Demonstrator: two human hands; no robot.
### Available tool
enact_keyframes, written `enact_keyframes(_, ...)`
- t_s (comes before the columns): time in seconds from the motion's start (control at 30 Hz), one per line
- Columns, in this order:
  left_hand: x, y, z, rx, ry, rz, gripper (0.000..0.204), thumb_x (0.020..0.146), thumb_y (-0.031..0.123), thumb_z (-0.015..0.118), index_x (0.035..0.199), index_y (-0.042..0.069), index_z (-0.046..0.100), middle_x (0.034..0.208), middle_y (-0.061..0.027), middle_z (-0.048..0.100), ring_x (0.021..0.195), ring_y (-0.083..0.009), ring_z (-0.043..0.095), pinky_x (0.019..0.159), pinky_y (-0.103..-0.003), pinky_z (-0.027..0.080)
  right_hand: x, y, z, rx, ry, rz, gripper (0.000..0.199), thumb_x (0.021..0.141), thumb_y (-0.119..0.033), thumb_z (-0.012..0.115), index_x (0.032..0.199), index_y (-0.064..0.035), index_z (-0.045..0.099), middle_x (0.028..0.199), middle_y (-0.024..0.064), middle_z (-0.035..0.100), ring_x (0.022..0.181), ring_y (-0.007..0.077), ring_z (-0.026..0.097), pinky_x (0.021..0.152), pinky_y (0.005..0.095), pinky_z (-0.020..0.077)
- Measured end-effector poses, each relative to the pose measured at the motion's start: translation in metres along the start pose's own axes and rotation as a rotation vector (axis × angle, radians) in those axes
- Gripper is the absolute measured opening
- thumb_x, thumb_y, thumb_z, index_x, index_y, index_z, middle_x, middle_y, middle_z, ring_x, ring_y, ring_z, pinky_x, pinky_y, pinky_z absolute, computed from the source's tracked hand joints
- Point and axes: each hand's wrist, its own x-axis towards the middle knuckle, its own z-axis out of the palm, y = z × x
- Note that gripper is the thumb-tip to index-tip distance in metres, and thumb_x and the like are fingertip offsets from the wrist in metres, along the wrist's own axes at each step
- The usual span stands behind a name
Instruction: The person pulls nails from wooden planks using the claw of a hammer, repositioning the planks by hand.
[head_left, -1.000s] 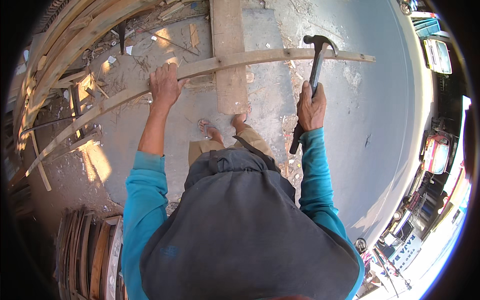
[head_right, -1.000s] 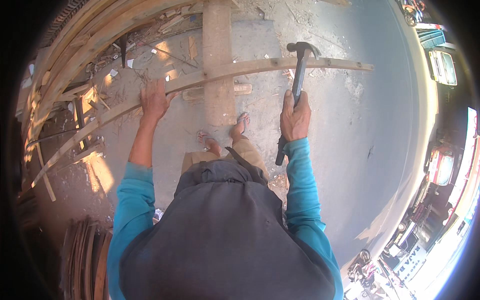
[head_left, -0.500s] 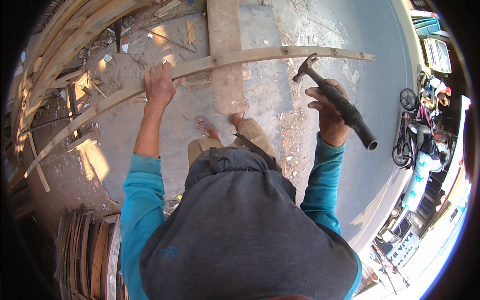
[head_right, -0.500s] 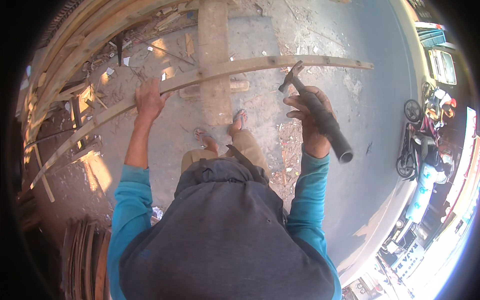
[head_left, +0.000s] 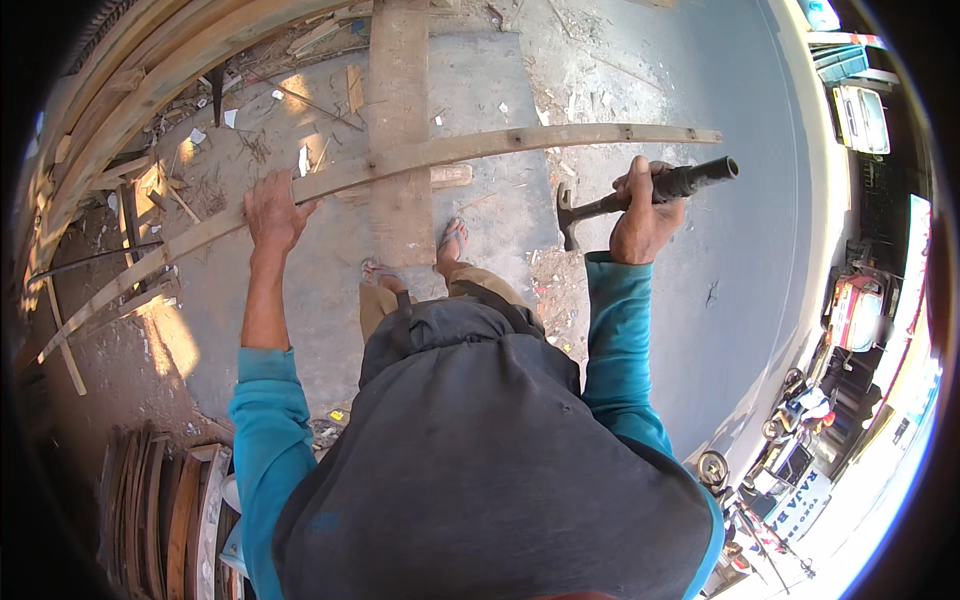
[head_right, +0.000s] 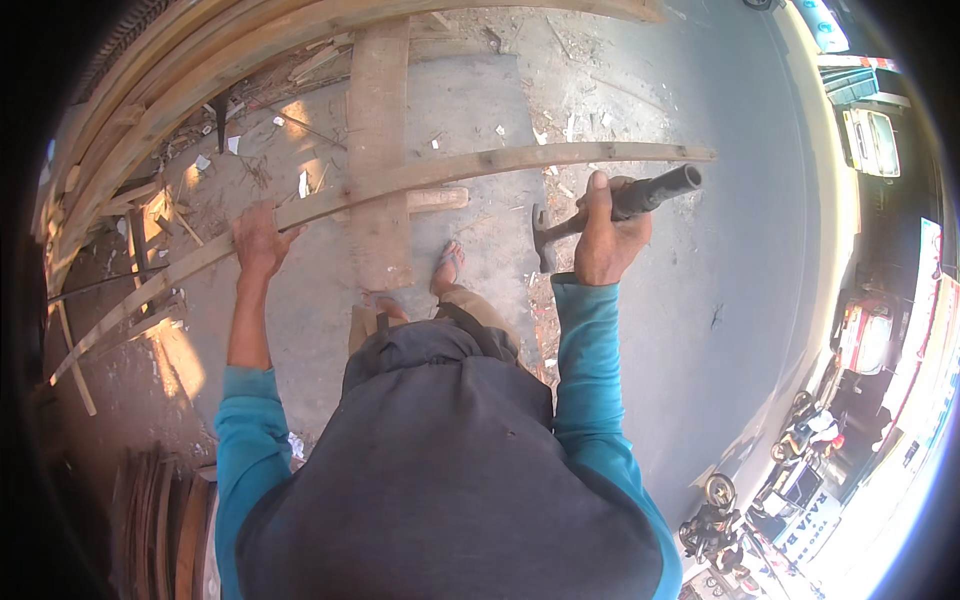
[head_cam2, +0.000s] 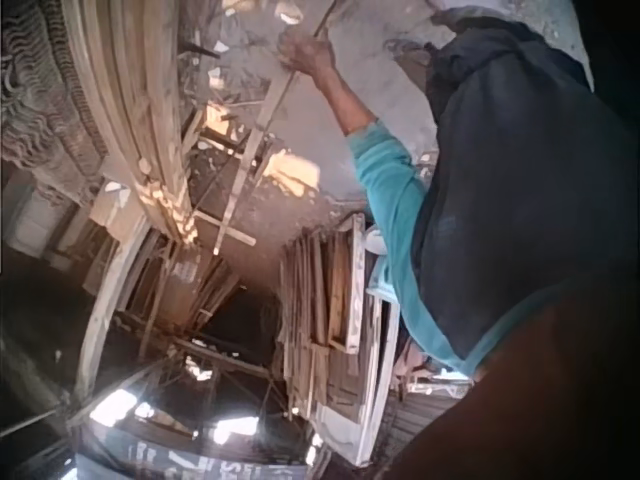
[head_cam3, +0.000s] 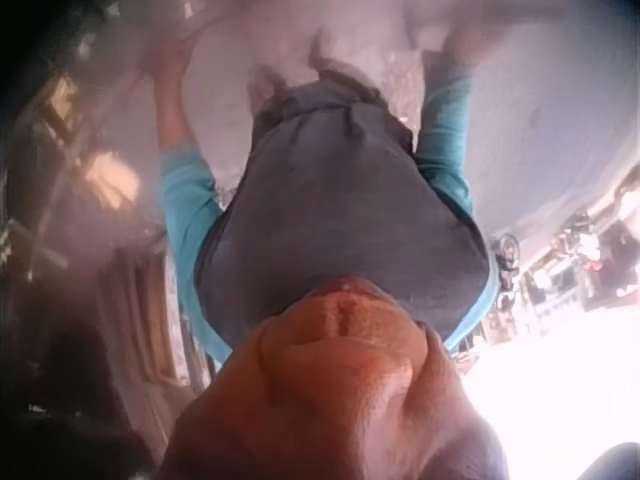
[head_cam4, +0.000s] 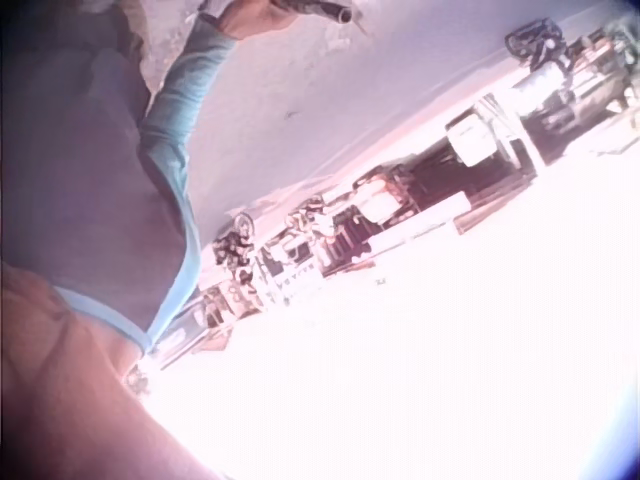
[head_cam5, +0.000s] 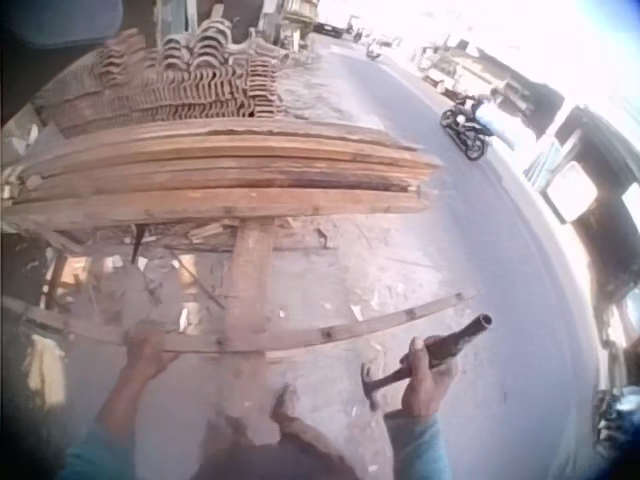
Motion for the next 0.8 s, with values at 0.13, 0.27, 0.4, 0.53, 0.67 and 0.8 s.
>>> enact_keyframes(0.13,0.002,0.007,-0.003,-0.017,-0.031,-0.014,0.056,0.073,0.038,0.086,0.114,0.009,0.061,0.106,-0.0109,0.063,0.108,-0.0321,0.057,0.094,-0.047,0.039,0.036,-0.017,0.029,0.127,-0.197,-0.054,0.027,0.095,-0.024,0.072,0.086,-0.0027,0.057,0.064,0.0021,0.055,0.052,0.0095,0.05,0.048,0.0263,0.0404)
enact_keyframes(0.27,0.0,0.012,-0.011,-0.039,-0.039,-0.037,0.055,0.073,0.036,0.086,0.113,0.009,0.062,0.106,-0.0113,0.064,0.106,-0.0335,0.058,0.093,-0.047,0.04,0.056,-0.003,0.08,-0.168,-0.354,-0.032,0.034,0.093,-0.029,0.075,0.083,-0.0004,0.059,0.067,0.0041,0.059,0.058,0.0115,0.054,0.055,0.0289,0.0457)
enact_keyframes(0.4,-0.002,0.01,-0.005,-0.078,0.009,-0.023,0.056,0.069,0.029,0.089,0.114,0.009,0.061,0.105,-0.0083,0.061,0.106,-0.0307,0.056,0.088,-0.046,0.039,0.065,0.0,0.127,-0.332,-0.46,-0.133,0.034,0.09,-0.029,0.077,0.089,0.0019,0.063,0.072,0.0093,0.064,0.067,0.017,0.057,0.066,0.0345,0.0495)
enact_keyframes(0.53,0.0,0.008,-0.002,-0.07,0.033,-0.009,0.059,0.068,0.029,0.09,0.115,0.009,0.061,0.105,-0.0078,0.061,0.105,-0.0306,0.056,0.089,-0.046,0.04,0.073,0.007,0.173,-0.4,-0.455,-0.284,0.04,0.088,-0.036,0.076,0.097,0.0019,0.066,0.08,0.0192,0.07,0.075,0.0327,0.067,0.074,0.0409,0.0521)
enact_keyframes(0.67,-0.001,0.005,0.001,-0.035,0.072,0.014,0.06,0.068,0.03,0.089,0.116,0.01,0.06,0.108,-0.0081,0.061,0.107,-0.0301,0.056,0.092,-0.046,0.04,0.093,0.015,0.174,-0.355,-0.339,-0.246,0.043,0.086,-0.038,0.077,0.089,0.0034,0.067,0.077,0.0144,0.069,0.073,0.0247,0.067,0.072,0.04,0.0522)
enact_keyframes(0.8,-0.007,0.01,-0.007,-0.065,0.034,-0.035,0.06,0.069,0.031,0.089,0.117,0.01,0.059,0.113,-0.0094,0.062,0.112,-0.0306,0.055,0.097,-0.047,0.039,0.17,0.061,0.097,0.311,-0.218,0.21,0.027,0.094,-0.022,0.069,0.081,-0.007,0.051,0.06,-0.0037,0.042,0.046,0.0075,0.039,0.042,0.0252,0.0334)
